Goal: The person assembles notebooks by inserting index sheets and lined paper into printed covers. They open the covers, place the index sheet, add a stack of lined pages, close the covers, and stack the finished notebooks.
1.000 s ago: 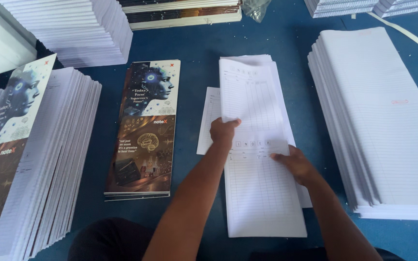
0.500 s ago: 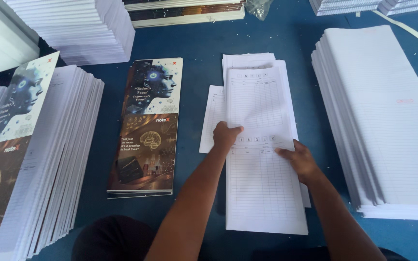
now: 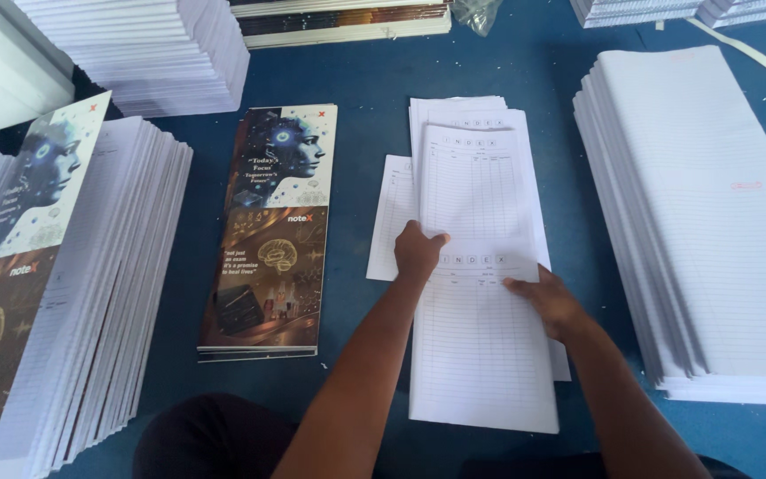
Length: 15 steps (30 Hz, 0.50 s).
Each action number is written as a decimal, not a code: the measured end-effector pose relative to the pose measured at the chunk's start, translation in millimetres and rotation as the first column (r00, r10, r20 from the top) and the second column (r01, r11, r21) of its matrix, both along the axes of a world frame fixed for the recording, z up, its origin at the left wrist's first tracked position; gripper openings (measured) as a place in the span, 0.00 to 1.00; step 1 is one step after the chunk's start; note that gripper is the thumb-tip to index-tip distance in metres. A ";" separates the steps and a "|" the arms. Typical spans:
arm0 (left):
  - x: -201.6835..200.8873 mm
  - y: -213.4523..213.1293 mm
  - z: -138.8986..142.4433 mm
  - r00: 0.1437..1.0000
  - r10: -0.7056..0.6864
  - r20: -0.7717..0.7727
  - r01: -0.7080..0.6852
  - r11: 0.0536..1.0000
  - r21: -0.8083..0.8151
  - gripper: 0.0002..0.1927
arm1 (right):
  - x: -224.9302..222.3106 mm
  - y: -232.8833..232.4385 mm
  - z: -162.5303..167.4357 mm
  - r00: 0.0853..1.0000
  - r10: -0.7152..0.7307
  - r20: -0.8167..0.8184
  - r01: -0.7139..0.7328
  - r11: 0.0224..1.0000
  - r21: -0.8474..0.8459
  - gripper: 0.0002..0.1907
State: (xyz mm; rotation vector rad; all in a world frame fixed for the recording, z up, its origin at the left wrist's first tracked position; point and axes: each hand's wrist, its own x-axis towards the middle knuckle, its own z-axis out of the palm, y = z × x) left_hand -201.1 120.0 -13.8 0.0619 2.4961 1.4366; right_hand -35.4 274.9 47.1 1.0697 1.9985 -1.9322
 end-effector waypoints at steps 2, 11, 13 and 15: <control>0.8 -2.8 -1.1 0.999 -0.035 0.009 0.035 0.999 -0.005 0.18 | 2.3 2.9 1.7 1.000 -0.006 -0.022 0.007 0.999 0.042 0.35; -17.6 -69.8 -0.4 0.973 -0.115 -0.200 0.020 0.905 -0.424 0.12 | 9.2 -13.2 32.7 0.997 -0.015 -0.075 0.026 0.990 0.136 0.30; -18.4 -97.5 4.2 0.954 -0.088 -0.288 -0.080 0.847 -0.526 0.12 | 10.8 -18.8 40.9 0.996 -0.015 -0.083 0.029 0.986 0.164 0.28; -14.1 -127.7 10.0 0.929 -0.053 -0.367 -0.198 0.764 -0.614 0.22 | 12.0 -23.6 48.3 0.997 -0.017 -0.077 0.030 0.985 0.169 0.28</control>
